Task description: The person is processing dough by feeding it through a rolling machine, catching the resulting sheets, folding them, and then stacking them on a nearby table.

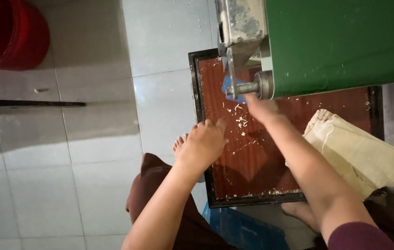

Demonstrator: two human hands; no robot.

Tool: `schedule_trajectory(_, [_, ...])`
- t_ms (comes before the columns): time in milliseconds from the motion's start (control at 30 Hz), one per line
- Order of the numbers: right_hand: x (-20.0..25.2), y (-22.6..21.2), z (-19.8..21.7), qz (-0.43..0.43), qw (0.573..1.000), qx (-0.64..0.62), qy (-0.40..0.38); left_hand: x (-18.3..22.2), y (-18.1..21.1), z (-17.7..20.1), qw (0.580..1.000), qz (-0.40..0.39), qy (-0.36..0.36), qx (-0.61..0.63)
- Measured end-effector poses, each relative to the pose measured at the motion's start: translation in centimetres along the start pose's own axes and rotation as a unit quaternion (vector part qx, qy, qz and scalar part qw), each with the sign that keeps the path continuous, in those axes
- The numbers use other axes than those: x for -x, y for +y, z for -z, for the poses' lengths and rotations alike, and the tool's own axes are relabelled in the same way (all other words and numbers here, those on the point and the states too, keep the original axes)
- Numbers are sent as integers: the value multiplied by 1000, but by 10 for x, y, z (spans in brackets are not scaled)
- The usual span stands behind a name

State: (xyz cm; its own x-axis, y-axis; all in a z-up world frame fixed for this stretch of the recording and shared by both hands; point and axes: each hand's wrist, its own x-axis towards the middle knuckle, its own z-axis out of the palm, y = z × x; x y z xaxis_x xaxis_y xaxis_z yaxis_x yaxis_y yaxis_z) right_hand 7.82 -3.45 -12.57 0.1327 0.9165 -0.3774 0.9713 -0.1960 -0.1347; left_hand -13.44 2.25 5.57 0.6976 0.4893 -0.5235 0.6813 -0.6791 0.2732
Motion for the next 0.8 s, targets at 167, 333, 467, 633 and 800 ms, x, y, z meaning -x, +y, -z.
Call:
schedule_trajectory(167, [53, -20, -11, -100, 941, -266, -185, -38, -29, -61, 998, -1, 64, -21])
schedule_trajectory(333, [46, 107, -118, -92, 989, 64, 101, -29, -28, -46, 998, 15, 52, -10])
schedule_trajectory(467, [12, 205, -176, -118, 915, 163, 351, -27, -29, -50, 997, 14, 68, -19])
schedule_trajectory(633, [21, 111, -179, -131, 908, 199, 346, -32, -30, -49, 997, 20, 73, -9])
schedule_trajectory(800, [42, -37, -135, -243, 964, -6, 107, -34, -29, -48, 997, 25, 76, -3])
